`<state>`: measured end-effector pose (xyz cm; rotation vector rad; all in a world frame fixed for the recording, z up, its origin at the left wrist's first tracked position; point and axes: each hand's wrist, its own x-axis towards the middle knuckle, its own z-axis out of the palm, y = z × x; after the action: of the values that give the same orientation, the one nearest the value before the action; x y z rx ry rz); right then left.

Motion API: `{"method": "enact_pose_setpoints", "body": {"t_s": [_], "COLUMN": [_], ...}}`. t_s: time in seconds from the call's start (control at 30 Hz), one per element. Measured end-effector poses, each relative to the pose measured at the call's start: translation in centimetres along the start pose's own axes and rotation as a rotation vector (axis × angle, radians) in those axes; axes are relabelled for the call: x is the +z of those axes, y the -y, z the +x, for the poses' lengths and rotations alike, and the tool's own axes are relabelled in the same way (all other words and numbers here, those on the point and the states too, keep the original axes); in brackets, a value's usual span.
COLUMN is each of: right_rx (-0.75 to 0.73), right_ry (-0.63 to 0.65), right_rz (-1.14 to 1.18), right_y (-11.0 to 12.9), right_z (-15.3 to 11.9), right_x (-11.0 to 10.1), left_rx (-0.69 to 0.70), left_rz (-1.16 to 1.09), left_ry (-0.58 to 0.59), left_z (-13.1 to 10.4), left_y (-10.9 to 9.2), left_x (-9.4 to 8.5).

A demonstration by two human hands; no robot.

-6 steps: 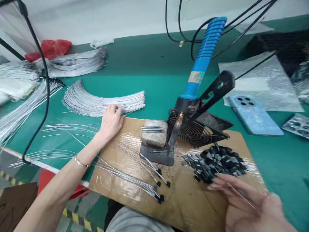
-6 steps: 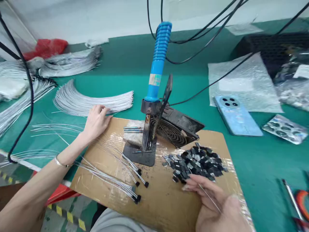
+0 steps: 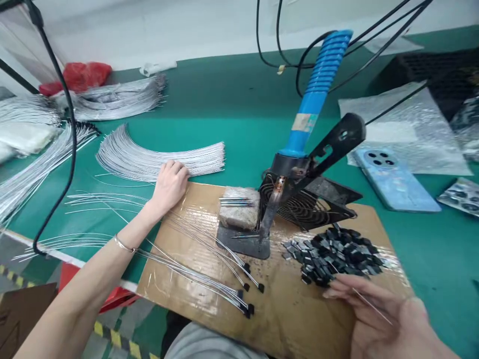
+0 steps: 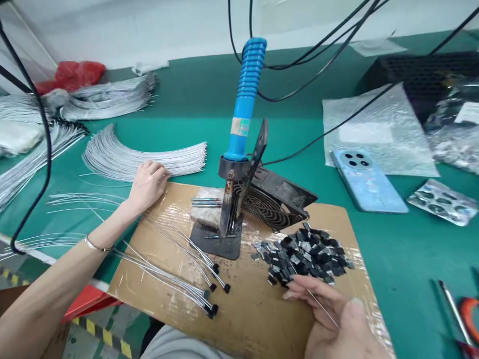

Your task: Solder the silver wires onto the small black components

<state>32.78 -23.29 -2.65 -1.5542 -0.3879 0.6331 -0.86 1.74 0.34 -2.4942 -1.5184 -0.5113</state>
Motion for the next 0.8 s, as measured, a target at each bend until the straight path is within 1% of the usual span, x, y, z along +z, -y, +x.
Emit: {"method": "enact_pose_setpoints", "body": {"t_s": [0.1,0.2,0.27,0.37,0.53,0.6,0.67,0.7,0.73,0.77,0.8], "right_rx": [0.054,0.088,0.08,0.069,0.093,0.086,0.075,0.082,0.09,0.094,0.093], "right_ry": [-0.038,-0.002,-0.014,-0.058,-0.066,-0.054,-0.051,-0.035,-0.013,0.008,0.042], "right_rz": [-0.013,-0.015,-0.009,0.0,-0.008,-0.006,-0.004,-0.01,-0.022,-0.03,-0.044], "right_y": [0.3,0.8,1.2,1.8,2.3,2.1,1.8,1.7,1.6,1.5,1.6], "right_z": [-0.4,-0.9,-1.3,-1.8,-2.2,-2.1,-1.6,-1.4,-1.3,-1.2,-1.3], "right_x": [0.0,0.3,0.7,1.3,1.8,1.6,1.3,1.1,0.9,0.8,0.7], "left_rx": [-0.027,-0.089,-0.129,-0.174,-0.243,-0.27,-0.282,-0.277,-0.261,-0.233,-0.203], "left_rz": [-0.085,-0.176,-0.24,-0.342,-0.495,-0.52,-0.52,-0.515,-0.518,-0.577,-0.683], "left_ry": [-0.059,-0.141,-0.181,-0.203,-0.19,-0.187,-0.175,-0.152,-0.097,0.066,0.266], "left_z": [-0.2,-0.6,-0.8,-0.8,-0.3,0.0,-0.1,-0.3,-0.6,-1.0,-1.4], "left_y": [0.7,0.9,0.8,0.6,0.1,-0.2,-0.7,-0.9,-1.1,-1.3,-1.4], "left_x": [-0.6,-1.6,-2.4,-3.2,-4.1,-5.2,-7.3,-8.5,-9.9,-11.1,-12.2]}}
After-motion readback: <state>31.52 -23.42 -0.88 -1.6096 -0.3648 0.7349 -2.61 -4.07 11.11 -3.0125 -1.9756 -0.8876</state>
